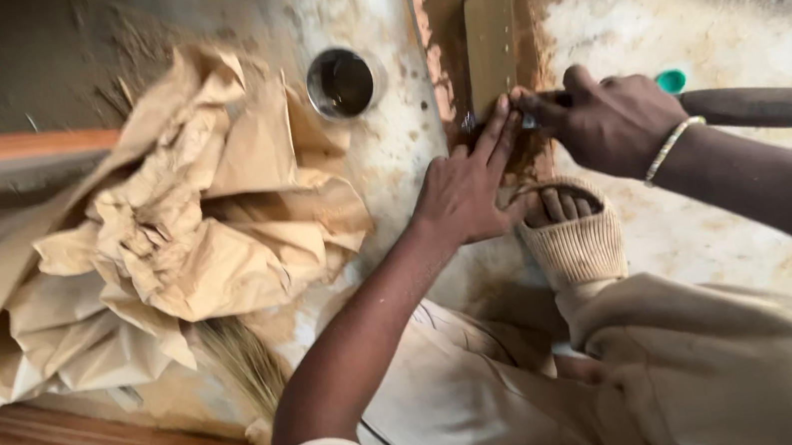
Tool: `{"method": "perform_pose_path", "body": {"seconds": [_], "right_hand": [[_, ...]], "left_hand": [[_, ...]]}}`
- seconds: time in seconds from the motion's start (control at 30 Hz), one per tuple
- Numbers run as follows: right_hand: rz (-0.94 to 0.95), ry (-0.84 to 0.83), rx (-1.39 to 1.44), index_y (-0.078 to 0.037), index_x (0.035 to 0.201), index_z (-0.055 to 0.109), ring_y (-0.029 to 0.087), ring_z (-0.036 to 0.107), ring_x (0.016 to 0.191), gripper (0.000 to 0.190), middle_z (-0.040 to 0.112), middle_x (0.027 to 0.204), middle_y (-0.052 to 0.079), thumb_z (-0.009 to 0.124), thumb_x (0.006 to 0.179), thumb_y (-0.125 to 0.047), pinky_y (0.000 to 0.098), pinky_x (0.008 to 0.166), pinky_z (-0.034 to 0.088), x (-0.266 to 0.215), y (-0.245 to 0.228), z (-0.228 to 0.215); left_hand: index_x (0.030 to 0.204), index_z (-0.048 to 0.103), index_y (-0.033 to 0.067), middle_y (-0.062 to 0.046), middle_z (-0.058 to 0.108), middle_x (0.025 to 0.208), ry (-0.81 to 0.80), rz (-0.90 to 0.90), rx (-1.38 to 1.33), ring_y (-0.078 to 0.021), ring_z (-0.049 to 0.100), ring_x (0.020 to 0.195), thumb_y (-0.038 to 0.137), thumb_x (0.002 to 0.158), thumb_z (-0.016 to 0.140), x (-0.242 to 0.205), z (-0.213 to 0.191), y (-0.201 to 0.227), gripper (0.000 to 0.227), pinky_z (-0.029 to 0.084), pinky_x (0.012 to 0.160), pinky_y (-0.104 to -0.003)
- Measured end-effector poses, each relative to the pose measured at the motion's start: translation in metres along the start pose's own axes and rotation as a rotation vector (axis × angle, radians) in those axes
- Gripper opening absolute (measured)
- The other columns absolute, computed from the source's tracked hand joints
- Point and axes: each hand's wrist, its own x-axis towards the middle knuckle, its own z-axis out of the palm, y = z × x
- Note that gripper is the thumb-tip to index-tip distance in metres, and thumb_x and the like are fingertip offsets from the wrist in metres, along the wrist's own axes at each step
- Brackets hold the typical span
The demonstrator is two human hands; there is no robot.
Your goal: The person rubs a small metal blade against a sharpening stone fixed to a wooden block, occasionally dipping the blade into a small metal cup of liquid.
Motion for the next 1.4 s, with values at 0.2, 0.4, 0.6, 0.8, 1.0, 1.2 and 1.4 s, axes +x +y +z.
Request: {"method": "perform_pose_path", "body": {"seconds": [0.2,0.4,0.6,0.8,1.0,1.2,1.4], "right_hand": [[-0.060,0.394,-0.115,-0.042,0.148,0.058,0.016,0.057,0.055,0.044,0.067,0.114,0.023,0.050,0.108,-0.024,0.0264,0.032,0.045,0.062,0.044,-0.020],[-0.102,0.124,0.000,-0.038,0.153,0.049,0.011,0.052,0.041,0.042,0.065,0.109,0.023,0.043,0.113,-0.024,0.0241,0.030,0.044,0.008,0.007,0.026],[-0.041,0.221,-0.122,-0.035,0.154,0.048,0.010,0.055,0.045,0.052,0.062,0.124,0.030,0.059,0.104,-0.045,0.0269,0.032,0.045,0.045,0.032,0.019],[-0.067,0.246,-0.021,-0.035,0.157,0.051,0.014,0.055,0.048,0.058,0.061,0.118,0.026,0.065,0.102,-0.045,0.0290,0.036,0.047,0.046,0.029,0.018],[-0.067,0.095,0.038,-0.040,0.155,0.052,0.012,0.053,0.048,0.045,0.061,0.111,0.017,0.058,0.111,-0.029,0.0282,0.035,0.046,0.014,0.005,0.037],[-0.061,0.408,-0.129,-0.033,0.151,0.053,0.013,0.054,0.054,0.050,0.064,0.121,0.020,0.059,0.103,-0.044,0.0270,0.038,0.044,0.072,0.051,0.003],[-0.081,0.026,0.049,-0.037,0.157,0.048,0.012,0.051,0.043,0.048,0.063,0.098,0.021,0.050,0.110,-0.036,0.0267,0.031,0.041,0.007,0.007,0.027]], "left_hand": [[0.159,-0.011,0.0109,-0.013,-0.004,0.171,0.043,-0.055,0.167,-0.0225,0.056,0.078,0.071,0.084,0.060,0.069,-0.059,-0.039,0.119,0.049,0.064,-0.035],[0.161,-0.004,0.0110,-0.017,-0.003,0.170,-0.090,-0.050,0.117,-0.0228,0.050,0.074,0.076,0.088,0.050,-0.008,-0.021,-0.002,0.112,0.046,0.051,-0.030],[0.163,-0.004,0.0063,-0.024,0.004,0.169,0.034,-0.083,0.119,-0.0195,0.048,0.066,0.080,0.089,0.046,0.034,-0.028,-0.022,0.116,0.043,0.054,-0.033],[0.156,-0.009,0.0057,-0.015,0.006,0.168,0.210,-0.043,0.295,-0.0245,0.057,0.075,0.080,0.090,0.049,0.030,-0.029,-0.031,0.115,0.045,0.053,-0.036],[0.161,-0.006,0.0100,-0.014,-0.001,0.171,-0.099,-0.089,0.107,-0.0259,0.058,0.080,0.087,0.086,0.045,-0.012,-0.022,-0.005,0.119,0.047,0.057,-0.033],[0.163,0.002,0.0066,-0.009,-0.004,0.172,0.169,-0.129,0.174,-0.0257,0.060,0.083,0.076,0.081,0.058,0.066,-0.048,-0.042,0.121,0.045,0.068,-0.038],[0.161,-0.003,0.0086,-0.017,-0.010,0.170,-0.120,-0.073,0.029,-0.0254,0.056,0.070,0.078,0.085,0.051,-0.010,-0.006,0.003,0.116,0.047,0.052,-0.032]]}}
